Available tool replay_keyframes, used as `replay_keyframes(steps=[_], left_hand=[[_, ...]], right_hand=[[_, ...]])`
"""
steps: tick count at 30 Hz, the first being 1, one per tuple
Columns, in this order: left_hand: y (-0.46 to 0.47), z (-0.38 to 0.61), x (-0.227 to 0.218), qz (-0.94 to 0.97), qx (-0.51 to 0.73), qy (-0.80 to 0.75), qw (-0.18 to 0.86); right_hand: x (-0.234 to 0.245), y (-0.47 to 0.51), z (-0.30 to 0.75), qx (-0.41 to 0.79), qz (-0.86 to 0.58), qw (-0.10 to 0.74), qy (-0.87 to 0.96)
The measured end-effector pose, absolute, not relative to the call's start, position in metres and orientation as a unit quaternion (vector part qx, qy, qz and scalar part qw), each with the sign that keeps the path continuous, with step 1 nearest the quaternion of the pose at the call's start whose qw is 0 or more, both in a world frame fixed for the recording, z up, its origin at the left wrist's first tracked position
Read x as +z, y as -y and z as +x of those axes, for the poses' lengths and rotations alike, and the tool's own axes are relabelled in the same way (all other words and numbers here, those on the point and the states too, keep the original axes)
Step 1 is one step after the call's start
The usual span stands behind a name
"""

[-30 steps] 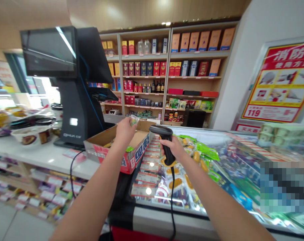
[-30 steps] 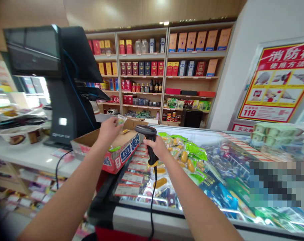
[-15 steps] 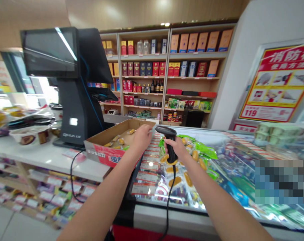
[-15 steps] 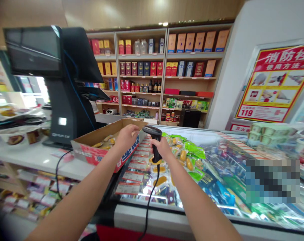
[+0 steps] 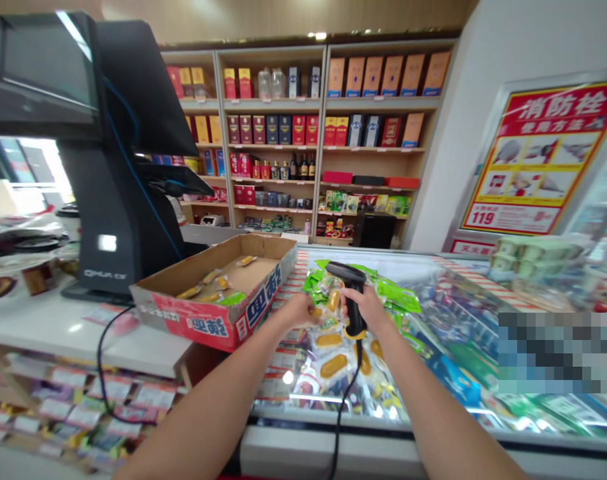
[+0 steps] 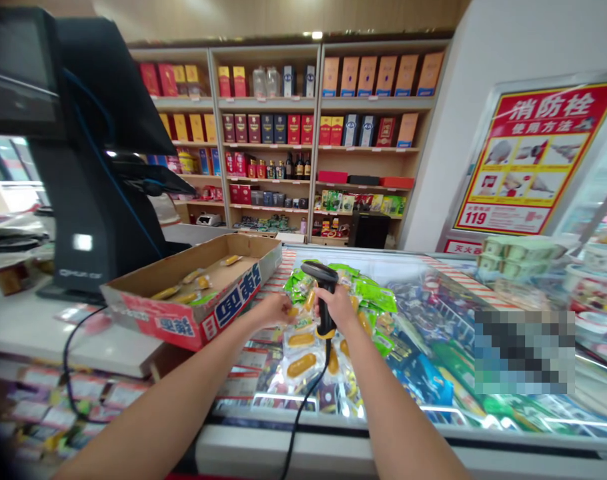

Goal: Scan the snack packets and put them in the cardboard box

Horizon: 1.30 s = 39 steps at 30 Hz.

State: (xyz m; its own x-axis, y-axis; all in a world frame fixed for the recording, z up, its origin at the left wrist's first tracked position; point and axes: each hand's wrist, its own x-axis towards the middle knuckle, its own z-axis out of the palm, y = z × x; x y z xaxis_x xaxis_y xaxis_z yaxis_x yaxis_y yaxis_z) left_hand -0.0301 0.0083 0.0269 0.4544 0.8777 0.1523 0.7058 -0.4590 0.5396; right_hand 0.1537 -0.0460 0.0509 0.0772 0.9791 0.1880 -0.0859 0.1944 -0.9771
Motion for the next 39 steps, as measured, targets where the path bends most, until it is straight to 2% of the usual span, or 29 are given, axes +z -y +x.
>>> replay_keyframes(steps=[4, 9, 12, 18, 25, 39], left_hand=[[-0.014, -0.033, 0.024, 0.775, 0.28, -0.479, 0.303], [-0.013, -0.034, 0.036, 0.519, 0.401, -0.411, 0.634], [-0.01, -0.033, 0.041, 0.425, 0.427, -0.354, 0.715], [-0.006, -0.027, 0.039, 0.459, 0.566, -0.332, 0.599], [0.001, -0.024, 0.046, 0.505, 0.625, -0.342, 0.487], [0.007, -0.018, 0.045, 0.503, 0.604, -0.349, 0.51]], right_hand=[[0.052, 0.05, 0.152, 0.461, -0.424, 0.583, 0.517], [0.056, 0.057, 0.149, 0.499, -0.389, 0.581, 0.512], [0.058, 0.059, 0.149, 0.517, -0.381, 0.573, 0.509], [0.058, 0.062, 0.151, 0.511, -0.391, 0.551, 0.531], [0.062, 0.067, 0.149, 0.513, -0.384, 0.515, 0.569], [0.058, 0.066, 0.145, 0.492, -0.411, 0.502, 0.581]])
